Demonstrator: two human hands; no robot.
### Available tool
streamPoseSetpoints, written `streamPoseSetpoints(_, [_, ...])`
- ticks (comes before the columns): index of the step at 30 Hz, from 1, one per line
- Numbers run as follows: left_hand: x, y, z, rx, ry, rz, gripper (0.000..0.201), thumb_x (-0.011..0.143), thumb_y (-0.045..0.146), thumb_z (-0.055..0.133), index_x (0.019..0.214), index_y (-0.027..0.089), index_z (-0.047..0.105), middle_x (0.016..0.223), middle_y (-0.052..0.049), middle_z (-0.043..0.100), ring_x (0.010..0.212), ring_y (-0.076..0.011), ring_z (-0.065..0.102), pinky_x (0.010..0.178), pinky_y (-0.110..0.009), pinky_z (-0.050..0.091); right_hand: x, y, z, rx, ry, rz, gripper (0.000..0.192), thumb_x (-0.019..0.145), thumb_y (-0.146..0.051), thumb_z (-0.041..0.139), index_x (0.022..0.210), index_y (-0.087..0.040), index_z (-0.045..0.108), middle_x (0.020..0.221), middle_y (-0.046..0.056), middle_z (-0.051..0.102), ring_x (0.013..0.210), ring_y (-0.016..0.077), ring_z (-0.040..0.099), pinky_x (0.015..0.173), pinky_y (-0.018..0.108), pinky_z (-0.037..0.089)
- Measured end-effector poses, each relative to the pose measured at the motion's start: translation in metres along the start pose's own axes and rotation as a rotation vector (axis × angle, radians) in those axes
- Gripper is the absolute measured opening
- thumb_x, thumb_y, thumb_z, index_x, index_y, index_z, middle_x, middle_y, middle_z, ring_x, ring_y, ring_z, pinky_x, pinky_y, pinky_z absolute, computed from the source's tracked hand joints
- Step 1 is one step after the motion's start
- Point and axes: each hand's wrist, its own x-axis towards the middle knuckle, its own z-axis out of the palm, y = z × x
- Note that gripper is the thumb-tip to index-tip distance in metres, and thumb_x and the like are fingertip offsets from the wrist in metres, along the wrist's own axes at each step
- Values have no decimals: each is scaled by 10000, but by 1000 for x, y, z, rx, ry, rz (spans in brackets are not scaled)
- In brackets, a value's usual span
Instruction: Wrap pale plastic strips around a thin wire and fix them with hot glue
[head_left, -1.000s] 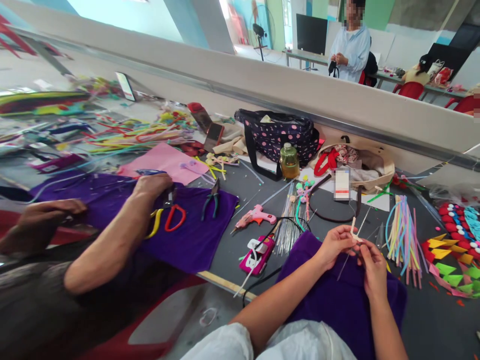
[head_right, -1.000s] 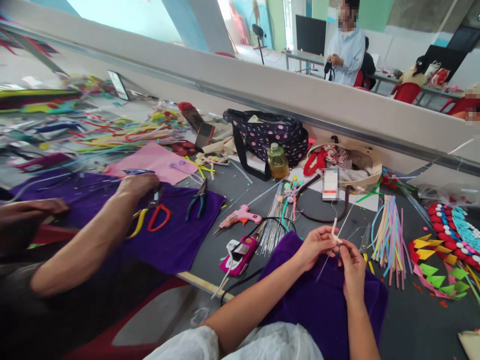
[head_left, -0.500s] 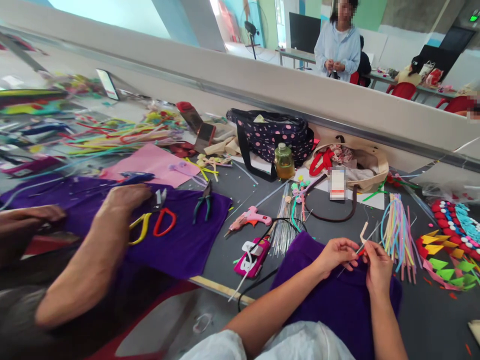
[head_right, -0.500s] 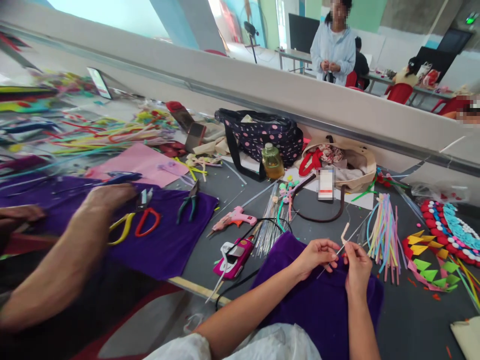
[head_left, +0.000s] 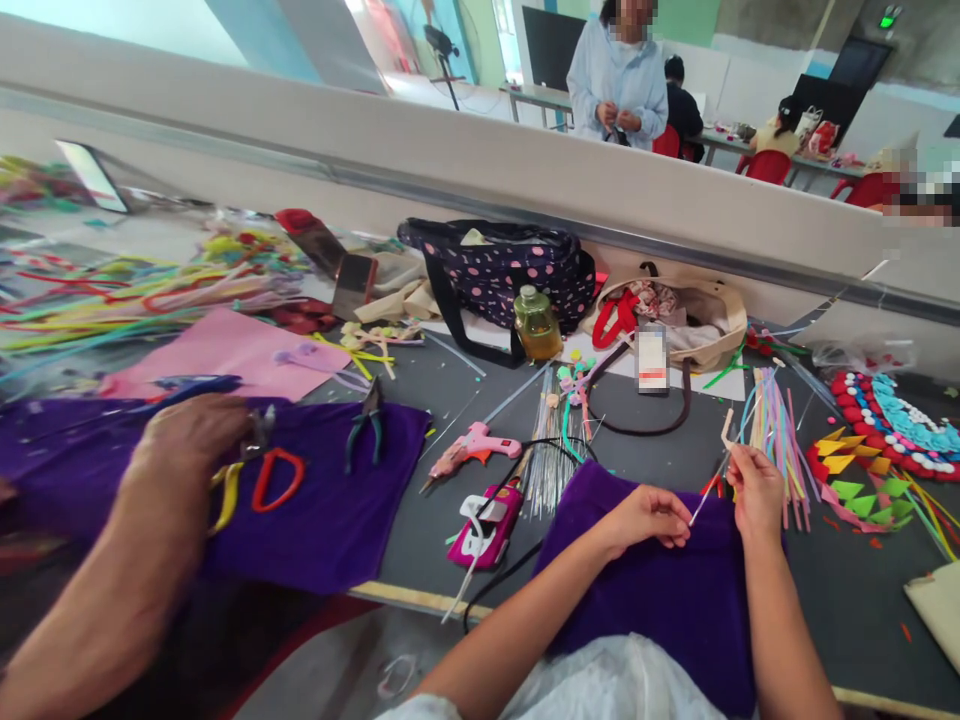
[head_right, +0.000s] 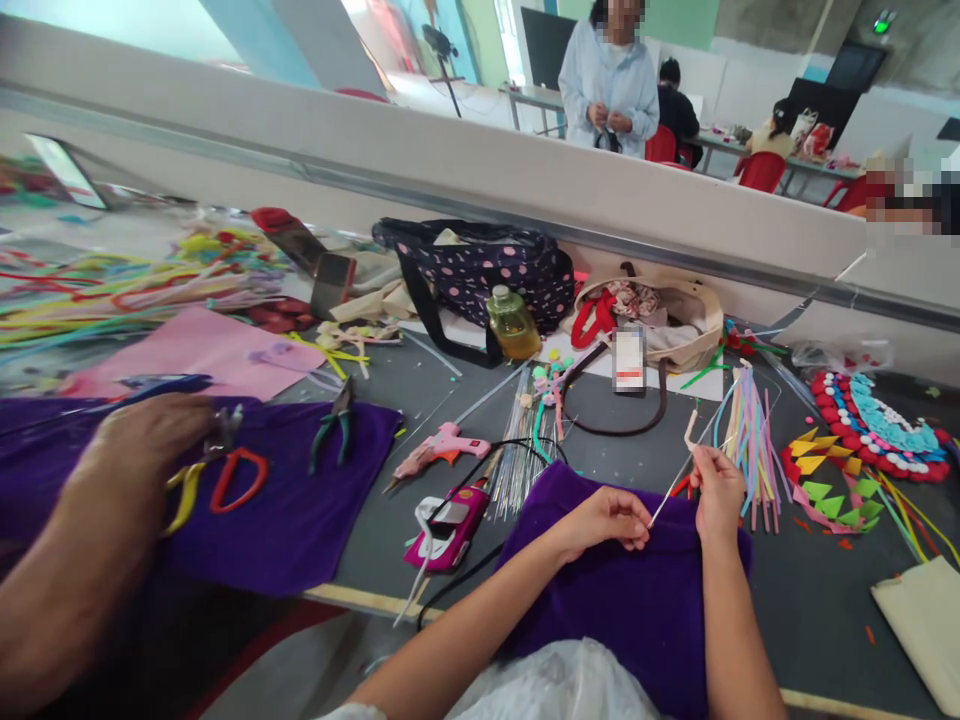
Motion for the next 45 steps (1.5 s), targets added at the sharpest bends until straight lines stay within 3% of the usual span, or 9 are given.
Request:
streamPoseSetpoints(6, [1,19,-4,-66,163,160,321,662,355,778,869,118,712,769,-65,685,698,-133,625,639,-233,488,-6,2,7,-12,-22,1,259,666,-390,761,688,-159,647,485,-70,468,403,54,382,392,197,269])
streamPoseSetpoints(16, [14,23,15,-153,149,264,453,586,273,833,984,131,669,745,-11,631,626,-104,568,604,-251,508,-31,5,19,-69,-139,-10,218,691,-370,742,713,-164,675,520,-57,510,439,66,386,413,203,286])
streamPoseSetpoints(29, [4,20,22,-147,195,298,415,638,295,800,986,135,639,704,9,595,596,-101,569,535,-221,515,-46,4,18,-133,-216,-11,222,725,-396,697,716,-175,672,555,-39,545,446,75,386,423,207,289])
streamPoseSetpoints(38, [0,15,25,-198,296,277,371,606,337,821,886,134,687,702,-3,621,599,-94,572,546,-210,530,-63,-1,17,-196,-260,-44,223,754,-411,659,719,-190,665,623,-12,595,505,105,457,452,211,345])
streamPoseSetpoints(41, [-1,10,23,-251,309,264,362,601,316,827,882,132,692,710,-6,639,598,-94,587,558,-211,535,-68,2,15,-205,-294,-46,236,792,-421,628,765,-192,678,653,-9,592,511,102,451,453,209,344])
streamPoseSetpoints(45, [-2,6,18,-317,334,248,342,600,284,829,869,124,691,762,-32,675,609,-101,608,559,-211,539,-73,13,9,-213,-312,-13,288,826,-430,595,979,-204,685,733,6,624,523,112,469,447,216,354])
